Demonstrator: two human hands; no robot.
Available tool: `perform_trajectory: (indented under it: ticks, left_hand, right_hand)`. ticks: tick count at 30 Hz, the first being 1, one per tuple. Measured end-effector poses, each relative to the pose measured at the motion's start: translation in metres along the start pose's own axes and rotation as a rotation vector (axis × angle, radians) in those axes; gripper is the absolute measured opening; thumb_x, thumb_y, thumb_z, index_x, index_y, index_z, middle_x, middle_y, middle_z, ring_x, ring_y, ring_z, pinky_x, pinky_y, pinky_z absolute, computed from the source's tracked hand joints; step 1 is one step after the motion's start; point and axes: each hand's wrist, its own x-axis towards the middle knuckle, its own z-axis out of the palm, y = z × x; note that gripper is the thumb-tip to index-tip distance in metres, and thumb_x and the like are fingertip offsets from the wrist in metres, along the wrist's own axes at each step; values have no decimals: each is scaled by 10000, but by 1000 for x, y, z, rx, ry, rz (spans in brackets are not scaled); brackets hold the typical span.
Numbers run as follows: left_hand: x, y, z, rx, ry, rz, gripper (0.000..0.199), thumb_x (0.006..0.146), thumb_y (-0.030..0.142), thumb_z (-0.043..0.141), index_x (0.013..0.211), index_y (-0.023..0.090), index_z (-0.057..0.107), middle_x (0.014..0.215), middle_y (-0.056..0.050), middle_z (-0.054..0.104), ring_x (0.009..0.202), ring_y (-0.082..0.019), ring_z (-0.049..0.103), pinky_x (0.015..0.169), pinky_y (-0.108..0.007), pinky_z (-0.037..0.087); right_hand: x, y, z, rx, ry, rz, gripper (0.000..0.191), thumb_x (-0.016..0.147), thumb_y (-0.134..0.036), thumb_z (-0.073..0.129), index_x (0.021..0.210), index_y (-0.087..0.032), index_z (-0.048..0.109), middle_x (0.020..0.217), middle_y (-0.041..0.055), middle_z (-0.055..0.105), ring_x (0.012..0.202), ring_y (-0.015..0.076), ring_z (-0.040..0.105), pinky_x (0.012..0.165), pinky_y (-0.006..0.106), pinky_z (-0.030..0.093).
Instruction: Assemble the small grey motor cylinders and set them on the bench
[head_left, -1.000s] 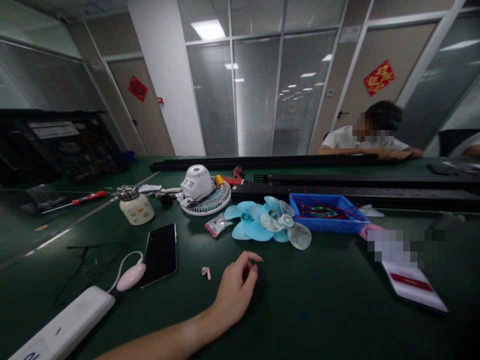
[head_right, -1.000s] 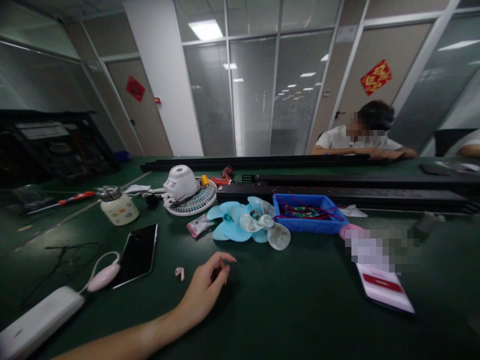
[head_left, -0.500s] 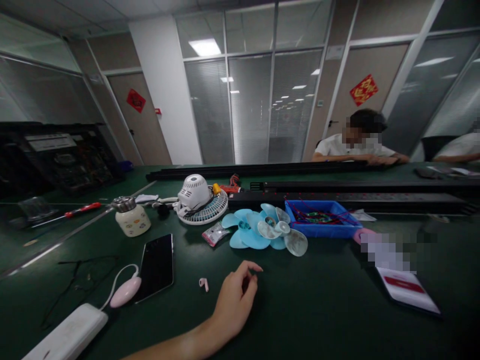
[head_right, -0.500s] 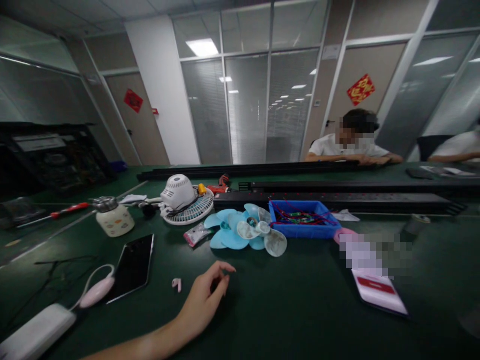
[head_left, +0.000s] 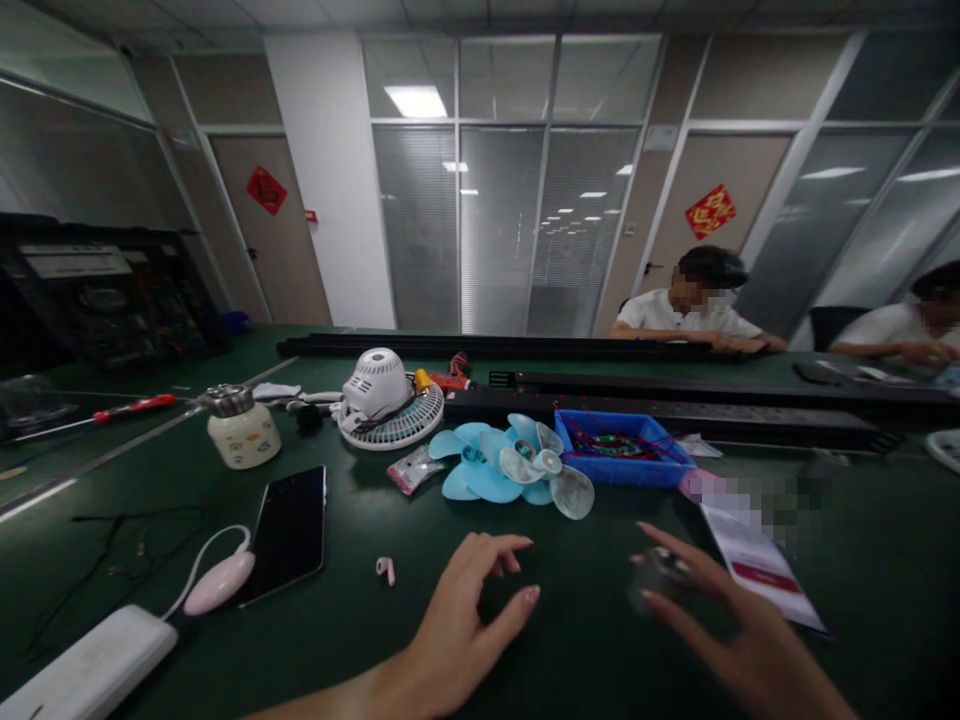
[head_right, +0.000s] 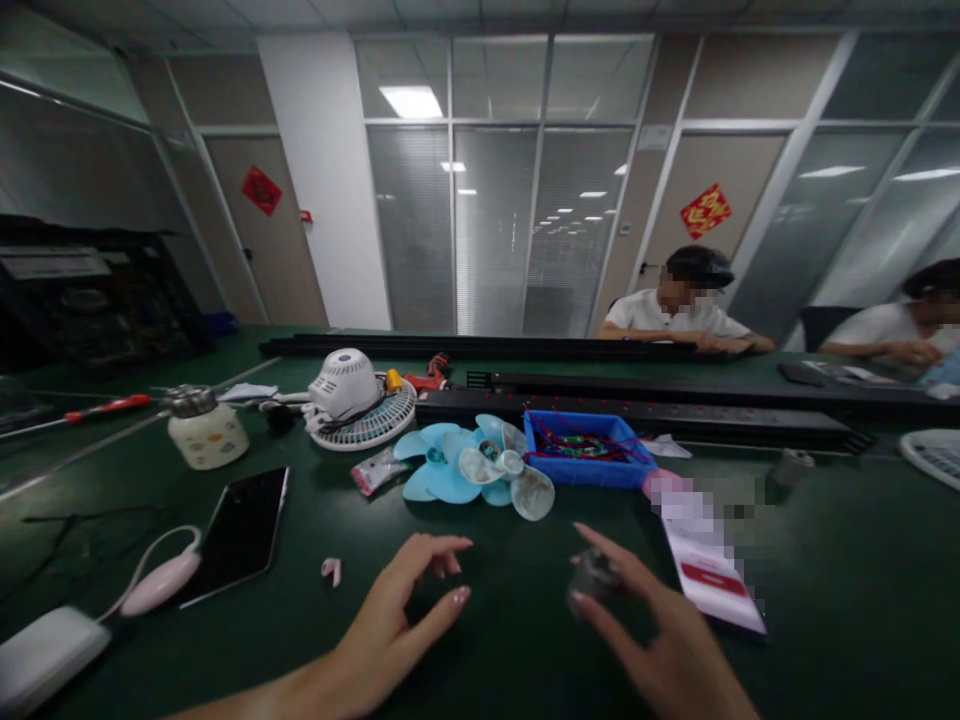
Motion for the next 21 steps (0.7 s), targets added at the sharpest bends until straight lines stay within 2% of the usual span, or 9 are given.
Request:
perform_trajectory:
  ticks: [2,4,7,9,11,14,16,19,21]
  left_hand:
    - [0,3,0,16,-30,67,432,881,390,597,1296,278,546,1138,-80,597,1052,-230,535,946,-363,423]
    - [2,3,0,25,-55,111,411,874,394,605,1269,281,590,1149,-90,590,1073,-242,526,966,-385,417]
    - [8,2,-1,28,-64,115,274,881,390,599,1123,314,703,1097,-81,599,1061,-242,523,947,-388,423]
    - [13,5,-1,28,-68,80,207,886,393,601,1028,345,743,1050,-64,615,1040,-236,522,927,-384,424]
    - [17,10,0,31,-76,37,172,862,414,633,951,348,765,978,-52,633,1003,-234,525,896,-378,429]
    - [23,19,-1,36,-86,11,159,815,422,689,883,308,776,882,-48,640,941,-235,535,841,-364,436]
    - [25,21,-4,19,-46,13,159,835,398,670,883,287,773,859,-46,649,912,-227,544,818,-349,435]
    - [25,10,-12,18,72,-14,183,869,389,629,926,286,770,848,-44,664,876,-221,553,789,-335,428]
    - [22,-4,-14,90,106,-79,186,855,402,644,925,294,778,792,-43,646,835,-227,546,767,-343,410]
  right_hand:
    - [8,-22,33,106,-155,-2,598,874,-471,589,1407,-241,441,1348,39,498,1216,218,509,1080,384,420]
    - [14,-43,61,204,-270,12,613,882,-434,587,1437,-262,390,1422,21,414,1296,203,426,1133,380,349]
    - [14,-57,82,301,-346,43,667,875,-400,603,1464,-268,321,1420,29,417,1314,195,402,1143,383,330]
    - [11,-58,85,352,-356,45,674,862,-368,620,1454,-255,319,1382,46,462,1290,193,432,1131,374,345]
    - [10,-58,84,397,-348,49,616,844,-346,643,1395,-247,387,1330,53,510,1237,194,484,1093,355,389]
    - [11,-63,79,473,-361,73,382,837,-341,656,1180,-216,542,1171,47,599,1086,196,576,967,328,474]
    - [13,-68,77,519,-379,90,272,841,-341,654,1058,-196,575,1075,38,623,1019,190,595,916,317,488]
    - [13,-71,74,534,-377,120,265,834,-324,668,1046,-196,575,1126,31,605,1095,183,561,1002,327,435]
    - [12,-70,73,520,-378,133,274,827,-317,677,1053,-200,576,1183,30,582,1161,183,524,1060,338,390]
